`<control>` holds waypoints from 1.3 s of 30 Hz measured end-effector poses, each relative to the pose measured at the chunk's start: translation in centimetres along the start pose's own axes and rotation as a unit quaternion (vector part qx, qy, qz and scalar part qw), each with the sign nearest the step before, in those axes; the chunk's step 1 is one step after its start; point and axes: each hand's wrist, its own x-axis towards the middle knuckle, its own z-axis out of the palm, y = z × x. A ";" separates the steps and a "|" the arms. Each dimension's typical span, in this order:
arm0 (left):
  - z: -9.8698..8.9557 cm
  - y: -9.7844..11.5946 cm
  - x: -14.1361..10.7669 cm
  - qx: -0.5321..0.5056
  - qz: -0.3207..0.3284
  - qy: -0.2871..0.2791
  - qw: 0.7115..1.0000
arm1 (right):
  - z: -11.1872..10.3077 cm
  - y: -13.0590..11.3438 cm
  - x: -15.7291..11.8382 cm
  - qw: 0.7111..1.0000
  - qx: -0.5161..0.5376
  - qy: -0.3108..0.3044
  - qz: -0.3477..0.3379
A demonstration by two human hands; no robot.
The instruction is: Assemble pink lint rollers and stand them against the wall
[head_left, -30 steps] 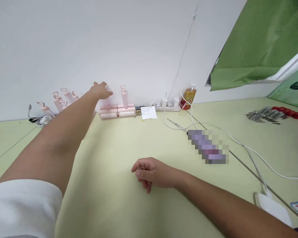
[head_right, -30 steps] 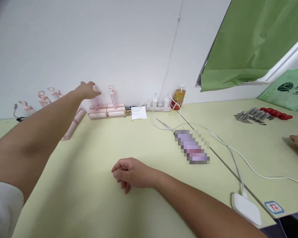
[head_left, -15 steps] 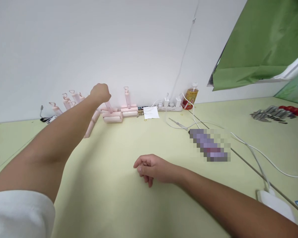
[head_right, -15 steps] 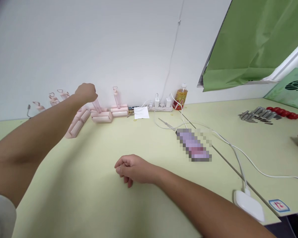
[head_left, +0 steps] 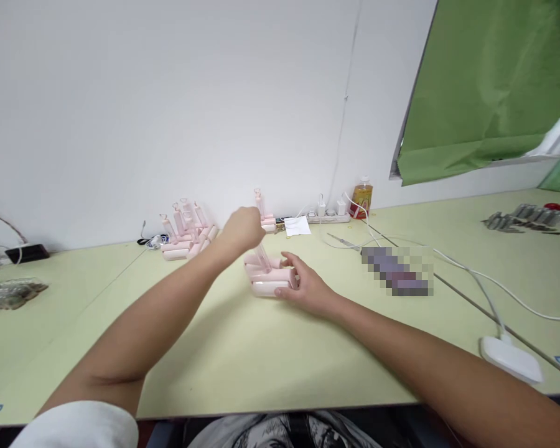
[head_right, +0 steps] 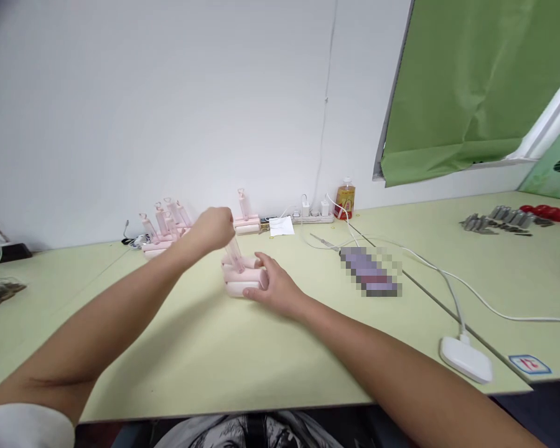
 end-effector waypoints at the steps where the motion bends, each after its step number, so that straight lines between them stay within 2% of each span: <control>1: 0.1 0.6 -0.5 -0.011 0.004 0.000 1.000 | 0.1 -0.1 0.0 1.000 -0.026 -0.002 -0.010; 4: 0.0 1.5 -1.1 -0.027 0.008 0.002 1.000 | 0.1 -0.2 0.2 0.997 -0.076 -0.007 -0.029; 6: -0.6 1.5 -0.9 -0.034 -0.002 -0.008 0.999 | -0.4 0.0 0.4 0.996 -0.082 -0.006 -0.030; 10: -2.0 -0.1 0.2 -0.068 -0.042 -0.039 0.996 | -2.0 0.6 1.0 0.998 -0.064 -0.026 -0.014; 14: -2.7 -2.2 1.0 -0.085 -0.076 -0.060 0.992 | -3.2 1.4 1.6 0.995 -0.096 -0.037 -0.005; 22: -1.7 -4.6 0.7 -0.092 -0.094 -0.069 0.989 | -4.4 2.9 2.4 0.992 -0.124 -0.003 0.030; 31: -2.2 -5.4 -0.6 -0.263 -0.107 -0.105 0.953 | -5.1 5.0 3.4 0.989 -0.122 0.088 -0.004; 33: -2.3 -5.2 -0.9 -0.283 -0.105 -0.091 0.949 | -4.7 5.0 3.5 0.988 -0.120 0.094 -0.014; 36: -0.8 -4.0 -2.1 -0.296 -0.061 -0.021 0.953 | -4.2 4.8 3.6 0.989 -0.114 0.093 -0.020; 37: 0.3 -3.3 -2.7 -0.291 -0.034 -0.001 0.956 | -4.0 4.6 3.6 0.989 -0.110 0.097 -0.016; 39: 3.1 -1.7 -4.1 -0.268 0.022 0.003 0.963 | -3.8 4.4 3.7 0.989 -0.106 0.104 -0.008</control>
